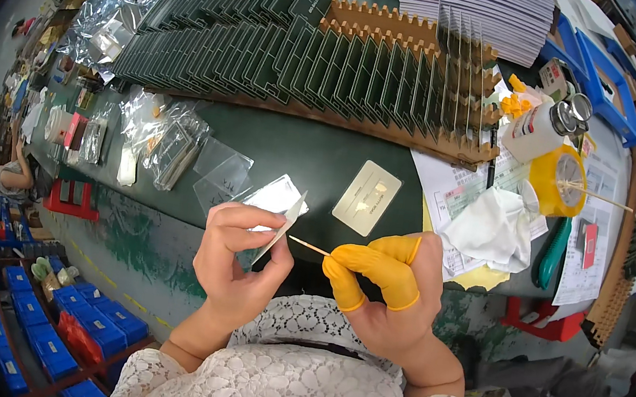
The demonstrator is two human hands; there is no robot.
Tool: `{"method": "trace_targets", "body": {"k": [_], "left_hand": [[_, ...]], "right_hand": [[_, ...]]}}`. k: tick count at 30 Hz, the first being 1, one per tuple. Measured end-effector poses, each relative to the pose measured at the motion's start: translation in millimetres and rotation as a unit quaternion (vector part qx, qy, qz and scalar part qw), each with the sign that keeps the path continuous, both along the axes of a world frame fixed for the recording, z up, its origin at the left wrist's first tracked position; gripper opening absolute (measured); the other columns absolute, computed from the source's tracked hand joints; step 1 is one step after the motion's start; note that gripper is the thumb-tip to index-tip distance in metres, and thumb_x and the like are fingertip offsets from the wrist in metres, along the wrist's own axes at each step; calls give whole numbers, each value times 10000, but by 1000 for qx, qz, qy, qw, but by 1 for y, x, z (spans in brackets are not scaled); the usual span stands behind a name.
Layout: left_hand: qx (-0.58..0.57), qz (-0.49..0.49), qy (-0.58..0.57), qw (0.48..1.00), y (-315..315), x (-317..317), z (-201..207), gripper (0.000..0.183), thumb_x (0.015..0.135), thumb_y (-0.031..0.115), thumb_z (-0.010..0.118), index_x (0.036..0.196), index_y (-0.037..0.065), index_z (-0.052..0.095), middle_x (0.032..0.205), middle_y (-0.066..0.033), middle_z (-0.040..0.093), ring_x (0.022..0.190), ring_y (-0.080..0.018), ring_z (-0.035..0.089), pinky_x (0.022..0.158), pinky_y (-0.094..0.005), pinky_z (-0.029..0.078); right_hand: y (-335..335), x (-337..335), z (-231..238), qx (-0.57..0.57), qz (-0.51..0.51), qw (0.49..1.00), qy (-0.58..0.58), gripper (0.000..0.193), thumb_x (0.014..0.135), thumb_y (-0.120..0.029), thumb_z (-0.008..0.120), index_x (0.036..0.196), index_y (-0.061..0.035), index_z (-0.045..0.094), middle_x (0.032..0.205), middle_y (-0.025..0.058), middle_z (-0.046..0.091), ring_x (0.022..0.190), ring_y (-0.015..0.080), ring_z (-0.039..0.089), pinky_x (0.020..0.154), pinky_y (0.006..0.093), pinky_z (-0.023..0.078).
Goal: The person uses a wooden stick to scrape residue from the surface of small green circuit boards. They then wipe the boards with a white cloth to remove debris. The person handles the boards one at a time, flipping them over to clean different sides.
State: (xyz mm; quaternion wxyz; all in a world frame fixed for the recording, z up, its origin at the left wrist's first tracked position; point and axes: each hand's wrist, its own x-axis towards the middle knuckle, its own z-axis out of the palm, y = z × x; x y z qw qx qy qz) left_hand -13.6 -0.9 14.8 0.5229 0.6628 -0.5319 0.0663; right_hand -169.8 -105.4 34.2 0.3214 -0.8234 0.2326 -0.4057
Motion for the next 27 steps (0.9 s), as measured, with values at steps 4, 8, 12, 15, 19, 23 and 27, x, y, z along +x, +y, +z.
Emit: {"method": "trace_targets", "body": {"k": [4,8,12,15,19,23,27], "left_hand": [[-3,4,-30,1000,-1,0,1,375,617,-82,781,906,46,577,957,-86,702,799,-253,638,785,-390,487],[-3,9,-35,999,-3,-1,0,372,621,-82,779,911,42,583,955,-86,702,799,-253,640,788,-390,487],[-2,5,-34,999,-4,-1,-1,370,621,-83,780,908,40,582,957,-87,702,799,-252,640,790,-392,490],[2,6,-35,999,-4,-2,0,370,618,-84,780,907,39,583,957,-89,701,797,-252,640,792,-395,492],[5,6,-40,999,-4,0,-1,375,612,-86,781,906,37,584,957,-91,700,792,-252,641,793,-396,494],[3,7,-41,999,-3,0,-1,382,607,-87,782,910,37,584,956,-92,699,790,-253,642,794,-395,493],[1,5,-41,999,-3,1,-2,388,607,-86,782,917,36,584,958,-93,699,794,-253,642,796,-396,492]], "right_hand": [[0,1,1,-3,-3,1000,3,298,709,-57,845,968,-80,698,829,53,597,731,223,513,630,329,385],[-2,1,-1,-11,-12,1000,5,298,711,-59,845,968,-85,698,832,51,606,733,221,514,640,331,379],[-4,1,-1,-20,-13,1000,6,299,713,-61,843,973,-91,697,833,46,613,732,219,514,651,334,376],[-3,2,-2,-17,-11,1000,4,300,715,-60,841,976,-94,695,832,42,615,729,219,513,654,336,376],[-4,4,-1,-15,-12,1000,10,301,716,-60,840,977,-96,694,833,39,616,727,219,511,655,337,374],[-4,4,-2,-23,-10,1000,12,306,714,-64,843,978,-98,693,829,37,609,721,219,508,647,336,373],[-3,5,-3,-20,-11,1000,10,307,711,-66,845,976,-98,695,822,36,601,717,218,505,636,337,372]]}}
